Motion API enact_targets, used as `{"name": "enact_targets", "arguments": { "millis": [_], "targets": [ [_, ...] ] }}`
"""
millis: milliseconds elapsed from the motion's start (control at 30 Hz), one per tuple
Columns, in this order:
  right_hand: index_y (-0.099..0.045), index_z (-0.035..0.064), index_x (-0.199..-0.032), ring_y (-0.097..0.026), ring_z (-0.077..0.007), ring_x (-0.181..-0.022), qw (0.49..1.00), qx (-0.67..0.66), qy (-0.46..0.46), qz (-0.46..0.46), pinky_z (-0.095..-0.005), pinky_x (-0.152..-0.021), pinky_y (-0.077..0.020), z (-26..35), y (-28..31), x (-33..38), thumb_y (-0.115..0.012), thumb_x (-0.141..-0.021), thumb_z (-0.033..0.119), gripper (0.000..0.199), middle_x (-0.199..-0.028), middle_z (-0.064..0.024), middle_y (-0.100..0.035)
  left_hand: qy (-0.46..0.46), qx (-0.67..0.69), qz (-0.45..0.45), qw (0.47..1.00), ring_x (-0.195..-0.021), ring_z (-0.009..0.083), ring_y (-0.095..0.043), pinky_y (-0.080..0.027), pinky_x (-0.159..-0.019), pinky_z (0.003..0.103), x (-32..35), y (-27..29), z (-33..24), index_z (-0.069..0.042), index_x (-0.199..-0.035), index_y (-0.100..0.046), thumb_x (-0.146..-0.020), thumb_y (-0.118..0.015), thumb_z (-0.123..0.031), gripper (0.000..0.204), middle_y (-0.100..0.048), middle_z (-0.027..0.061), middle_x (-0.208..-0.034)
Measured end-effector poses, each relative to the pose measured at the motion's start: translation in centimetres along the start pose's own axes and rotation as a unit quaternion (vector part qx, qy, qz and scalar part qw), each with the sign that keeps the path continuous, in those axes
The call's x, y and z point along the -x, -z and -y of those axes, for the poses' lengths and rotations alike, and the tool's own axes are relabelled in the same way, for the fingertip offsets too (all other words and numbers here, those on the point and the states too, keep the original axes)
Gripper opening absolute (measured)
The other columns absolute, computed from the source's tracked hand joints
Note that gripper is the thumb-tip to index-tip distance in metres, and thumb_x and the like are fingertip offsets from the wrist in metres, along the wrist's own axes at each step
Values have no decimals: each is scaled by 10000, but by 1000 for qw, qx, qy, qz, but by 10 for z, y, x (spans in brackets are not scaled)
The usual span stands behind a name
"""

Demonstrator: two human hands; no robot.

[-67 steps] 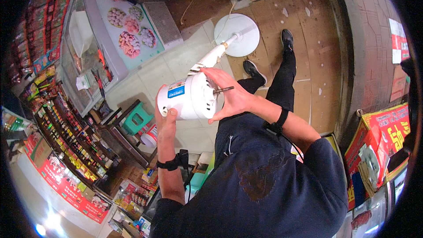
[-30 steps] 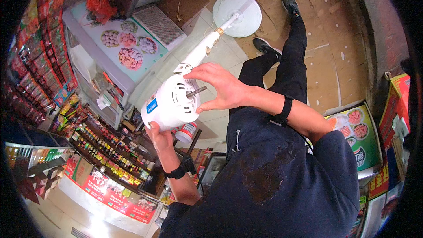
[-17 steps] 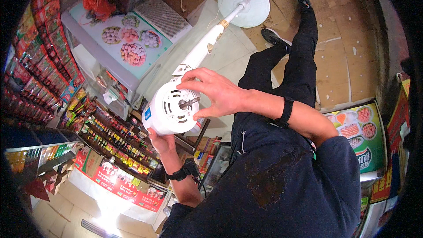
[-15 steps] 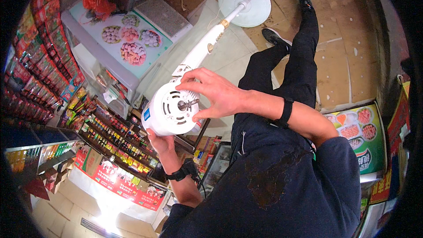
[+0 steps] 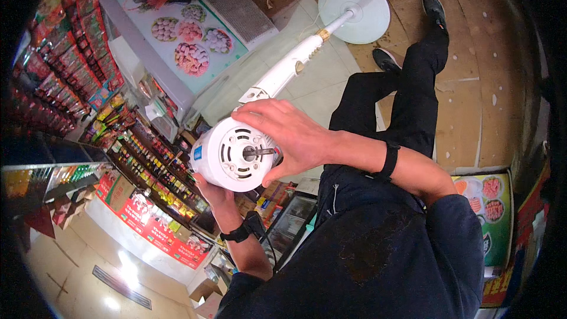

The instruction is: The person assembles a pedestal fan by attaching the motor housing to the stand, inserting the fan blade, and securing the front grille. They use a screwdriver to tighten screws and a cloth to wipe the motor housing before final assembly.

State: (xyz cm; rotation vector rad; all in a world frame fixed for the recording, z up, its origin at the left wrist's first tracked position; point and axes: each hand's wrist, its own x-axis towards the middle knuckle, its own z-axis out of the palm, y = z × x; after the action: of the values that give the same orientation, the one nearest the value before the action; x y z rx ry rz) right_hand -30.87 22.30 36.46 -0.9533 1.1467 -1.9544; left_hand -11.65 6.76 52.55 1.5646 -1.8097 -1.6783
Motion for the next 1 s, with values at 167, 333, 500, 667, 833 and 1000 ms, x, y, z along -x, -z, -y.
{"name": "enact_targets", "arguments": {
  "millis": [167, 333, 500, 667, 833, 1000],
  "targets": [
    [-403, 15, -1537, -454, -382, -1397, 1000, 24, -7, 17, -487, -1132, -372, 0, 2, -2, -986, -506, 397, 1245, -1493, -196, -466, -16, 5, 12, 1000, -1400, 340, -521, -413, -1197, 505, 3, 2, 6, 1, -1559, -388, -912, -540, -785, 1028, -504, 184, -1543],
    [-394, -12, -1521, -452, -396, -1396, 997, 61, 26, 25, -489, -1160, -371, 1, 2, -7, -984, -528, 396, 1225, -1483, -206, -477, -25, 49, -3, 998, -1452, 323, -460, -369, -1226, 512, 5, 2, 11, -17, -1592, -313, -743, -756, -739, 1200, -469, 136, -1582],
    [-352, -6, -1545, -468, -416, -1380, 993, 89, 67, 27, -515, -1150, -388, 9, 5, -15, -977, -564, 432, 1242, -1490, -222, -475, -40, 90, 28, 995, -1446, 329, -464, -374, -1213, 499, 1, -1, 16, -11, -1581, -325, -911, -748, -551, 959, -471, 161, -1568],
    [-202, 26, -1629, -410, -468, -1428, 981, 136, -27, 134, -514, -1199, -372, 35, 17, -15, -979, -599, 486, 1369, -1549, -294, -369, -70, 113, 14, 991, -1409, 307, -492, -413, -1171, 466, -4, -11, 20, -26, -1589, -311, -888, -812, -471, 970, -503, 148, -1516],
    [-269, 7, -1606, -474, -412, -1396, 953, 187, -138, 195, -476, -1176, -417, 59, 40, -15, -952, -688, 450, 1227, -1535, -257, -408, -67, 125, -17, 990, -1348, 267, -528, -432, -1139, 418, -6, -31, 18, -22, -1560, -380, -864, -863, -387, 923, -548, 132, -1456],
    [-531, -5, -1433, -692, -268, -1089, 928, 202, -267, 164, -392, -947, -575, 82, 58, -29, -912, -789, 393, 847, -1302, -167, -650, -85, 97, -49, 991, -1292, 231, -555, -454, -1094, 370, -2, -43, 8, -7, -1529, -437, -848, -871, -281, 852, -574, 144, -1418]
  ]
}}
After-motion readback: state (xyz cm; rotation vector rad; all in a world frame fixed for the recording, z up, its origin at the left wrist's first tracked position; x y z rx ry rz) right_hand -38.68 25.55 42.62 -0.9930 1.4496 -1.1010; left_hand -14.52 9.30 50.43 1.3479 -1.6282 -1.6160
